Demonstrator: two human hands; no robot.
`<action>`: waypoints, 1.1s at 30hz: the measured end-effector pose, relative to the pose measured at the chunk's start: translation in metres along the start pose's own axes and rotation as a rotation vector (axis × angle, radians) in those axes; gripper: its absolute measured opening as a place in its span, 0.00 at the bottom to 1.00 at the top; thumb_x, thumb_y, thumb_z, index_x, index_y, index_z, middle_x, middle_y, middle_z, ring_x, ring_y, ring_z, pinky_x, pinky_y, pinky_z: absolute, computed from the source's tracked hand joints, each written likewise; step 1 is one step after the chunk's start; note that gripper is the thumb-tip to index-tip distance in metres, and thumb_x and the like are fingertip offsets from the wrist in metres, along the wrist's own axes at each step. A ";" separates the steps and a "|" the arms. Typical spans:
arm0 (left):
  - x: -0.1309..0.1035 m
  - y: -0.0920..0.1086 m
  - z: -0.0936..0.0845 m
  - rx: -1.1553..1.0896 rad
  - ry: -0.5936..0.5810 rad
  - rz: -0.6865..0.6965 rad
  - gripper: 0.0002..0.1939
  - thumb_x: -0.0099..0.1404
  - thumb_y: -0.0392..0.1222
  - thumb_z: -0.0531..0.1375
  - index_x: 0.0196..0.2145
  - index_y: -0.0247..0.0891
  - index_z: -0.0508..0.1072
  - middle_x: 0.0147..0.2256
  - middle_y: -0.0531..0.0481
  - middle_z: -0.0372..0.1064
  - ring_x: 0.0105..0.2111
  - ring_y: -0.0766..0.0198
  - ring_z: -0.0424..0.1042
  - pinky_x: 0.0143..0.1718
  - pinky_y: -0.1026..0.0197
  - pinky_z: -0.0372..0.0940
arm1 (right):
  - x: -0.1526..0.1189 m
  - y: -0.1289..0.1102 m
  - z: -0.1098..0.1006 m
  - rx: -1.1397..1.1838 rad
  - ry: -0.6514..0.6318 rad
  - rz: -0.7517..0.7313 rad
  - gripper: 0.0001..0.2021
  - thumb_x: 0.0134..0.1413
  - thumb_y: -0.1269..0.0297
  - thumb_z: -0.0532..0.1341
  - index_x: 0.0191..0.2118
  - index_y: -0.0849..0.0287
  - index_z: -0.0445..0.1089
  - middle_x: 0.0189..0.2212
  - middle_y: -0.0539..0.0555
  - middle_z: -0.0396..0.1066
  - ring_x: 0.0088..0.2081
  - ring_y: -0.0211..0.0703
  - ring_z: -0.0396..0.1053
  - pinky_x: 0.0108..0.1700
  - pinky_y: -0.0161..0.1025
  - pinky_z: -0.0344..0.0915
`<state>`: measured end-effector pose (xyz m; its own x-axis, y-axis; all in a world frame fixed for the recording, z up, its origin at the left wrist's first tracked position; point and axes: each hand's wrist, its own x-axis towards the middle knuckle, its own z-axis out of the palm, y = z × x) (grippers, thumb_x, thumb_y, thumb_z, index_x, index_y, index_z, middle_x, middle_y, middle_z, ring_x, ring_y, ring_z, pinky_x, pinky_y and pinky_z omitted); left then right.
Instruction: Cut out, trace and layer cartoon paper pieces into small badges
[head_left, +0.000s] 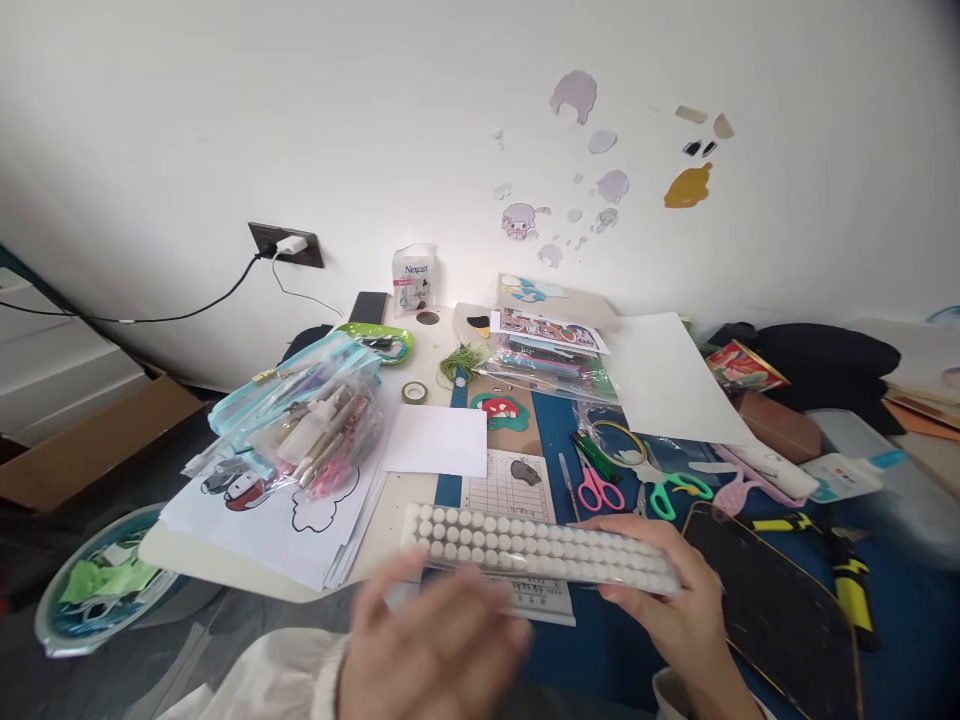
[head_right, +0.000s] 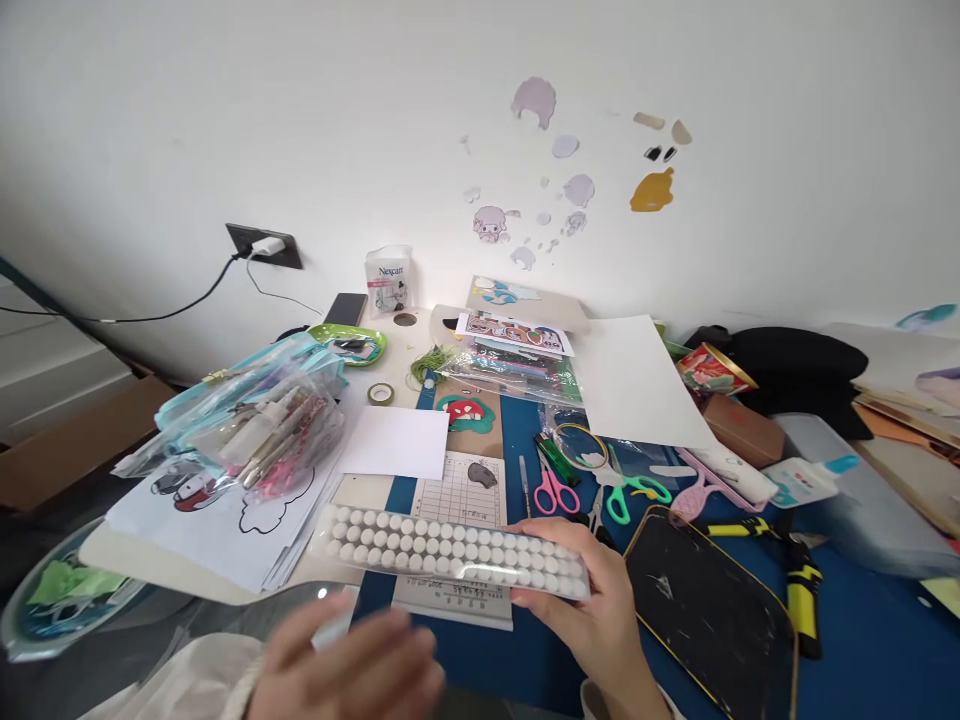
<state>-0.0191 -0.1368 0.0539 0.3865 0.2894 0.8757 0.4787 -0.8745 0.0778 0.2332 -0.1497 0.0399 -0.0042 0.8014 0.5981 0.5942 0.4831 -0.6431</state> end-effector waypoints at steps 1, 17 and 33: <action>0.000 -0.007 -0.004 0.002 0.024 -0.128 0.12 0.65 0.37 0.63 0.46 0.48 0.74 0.50 0.57 0.74 0.55 0.65 0.69 0.65 0.58 0.58 | -0.001 0.001 0.000 0.009 0.000 0.014 0.15 0.56 0.50 0.65 0.45 0.52 0.72 0.35 0.53 0.80 0.35 0.46 0.78 0.33 0.34 0.74; -0.005 -0.044 0.013 -0.640 -0.014 -0.732 0.25 0.46 0.45 0.76 0.40 0.43 0.72 0.35 0.52 0.80 0.33 0.56 0.80 0.33 0.60 0.77 | -0.010 0.002 0.034 0.432 0.150 0.158 0.24 0.43 0.56 0.74 0.45 0.52 0.66 0.37 0.55 0.78 0.37 0.51 0.78 0.36 0.45 0.77; 0.032 -0.047 -0.007 -0.223 -0.162 -0.227 0.22 0.61 0.46 0.68 0.50 0.37 0.70 0.53 0.39 0.68 0.54 0.50 0.67 0.55 0.46 0.64 | -0.010 0.004 0.035 0.324 0.192 0.097 0.23 0.46 0.54 0.73 0.45 0.52 0.66 0.33 0.51 0.77 0.33 0.46 0.77 0.33 0.39 0.74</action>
<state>-0.0351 -0.0899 0.0815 0.4187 0.5283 0.7386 0.3897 -0.8392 0.3794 0.2071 -0.1434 0.0148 0.2080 0.7831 0.5861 0.2993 0.5195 -0.8003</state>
